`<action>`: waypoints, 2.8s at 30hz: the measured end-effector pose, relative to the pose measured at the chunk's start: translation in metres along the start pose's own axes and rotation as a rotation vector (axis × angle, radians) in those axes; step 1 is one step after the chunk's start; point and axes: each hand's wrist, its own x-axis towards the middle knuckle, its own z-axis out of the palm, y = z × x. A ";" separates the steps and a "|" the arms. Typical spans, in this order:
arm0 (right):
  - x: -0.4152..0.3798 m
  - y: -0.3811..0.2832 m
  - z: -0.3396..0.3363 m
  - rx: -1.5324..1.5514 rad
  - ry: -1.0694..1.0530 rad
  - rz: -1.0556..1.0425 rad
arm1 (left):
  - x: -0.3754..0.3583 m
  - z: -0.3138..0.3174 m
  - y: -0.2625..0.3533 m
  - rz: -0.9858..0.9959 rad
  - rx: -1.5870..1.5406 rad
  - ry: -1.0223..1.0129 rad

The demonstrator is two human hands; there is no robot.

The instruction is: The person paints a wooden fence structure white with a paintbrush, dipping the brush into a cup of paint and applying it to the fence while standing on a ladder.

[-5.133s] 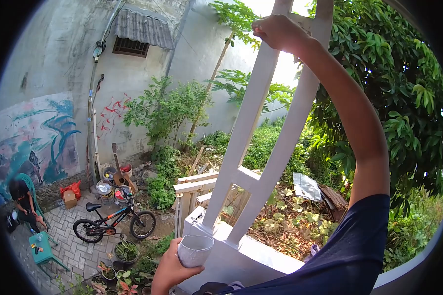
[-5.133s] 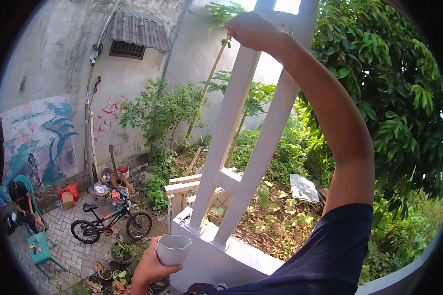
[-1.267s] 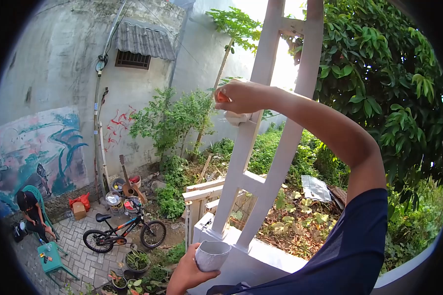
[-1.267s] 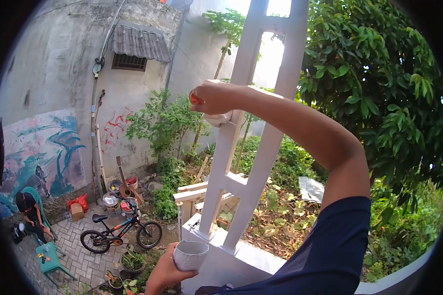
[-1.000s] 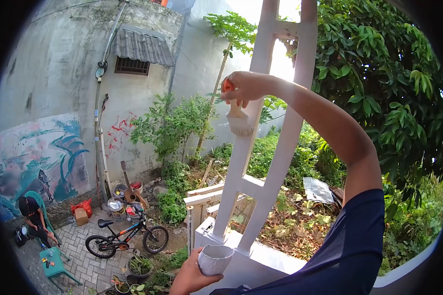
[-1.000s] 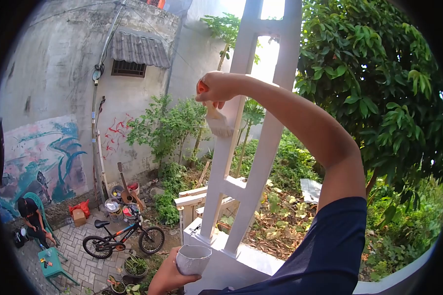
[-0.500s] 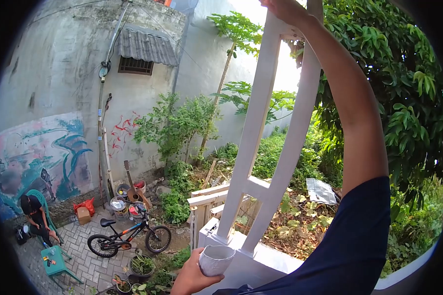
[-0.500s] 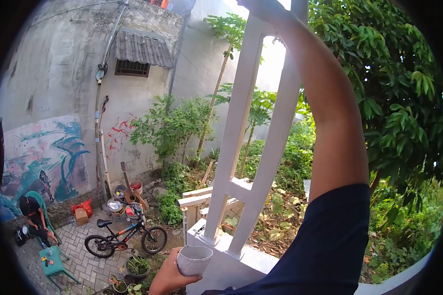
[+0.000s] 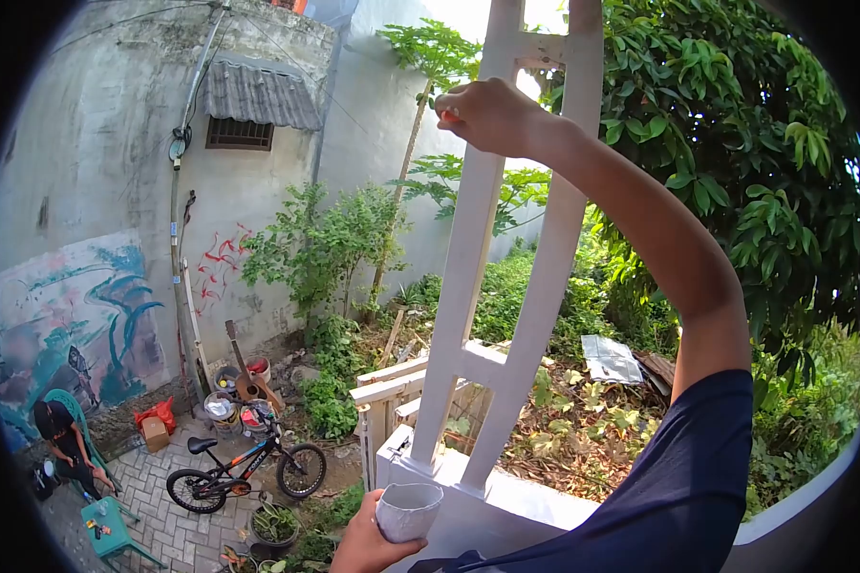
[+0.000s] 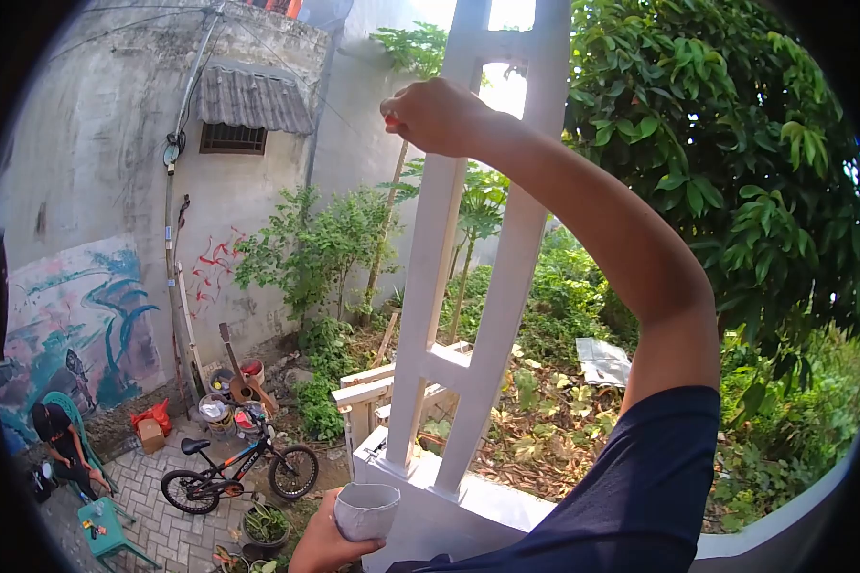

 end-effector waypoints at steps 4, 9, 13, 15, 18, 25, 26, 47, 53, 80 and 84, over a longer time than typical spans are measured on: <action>-0.004 -0.032 0.005 0.469 -0.004 0.111 | -0.001 -0.010 0.026 -0.010 -0.006 0.028; 0.052 0.086 -0.036 0.108 0.762 0.493 | -0.003 -0.015 0.020 -0.074 0.025 0.026; 0.022 0.113 -0.060 -0.216 0.901 0.465 | -0.004 -0.014 0.021 -0.104 0.061 0.055; 0.001 0.130 -0.059 -0.207 0.785 0.658 | -0.004 -0.016 0.024 -0.092 0.064 0.057; -0.037 0.140 -0.073 -0.306 0.902 0.514 | -0.004 -0.019 0.023 -0.075 0.053 0.054; -0.022 0.087 -0.096 -0.445 0.908 0.499 | -0.004 -0.025 0.019 -0.097 0.068 0.069; -0.014 0.080 -0.093 -0.417 0.882 0.527 | -0.004 -0.025 0.014 -0.101 0.071 0.073; 0.028 0.154 -0.043 0.003 1.092 0.432 | -0.004 -0.017 -0.001 -0.114 0.083 0.067; -0.035 0.167 -0.110 -0.649 0.720 0.497 | -0.003 -0.019 0.004 -0.126 0.079 0.049; -0.025 0.170 -0.073 -0.519 0.787 0.554 | -0.003 -0.028 0.021 -0.187 -0.056 0.007; -0.025 0.140 -0.107 -0.524 0.837 0.417 | -0.004 -0.029 0.025 -0.197 -0.022 0.018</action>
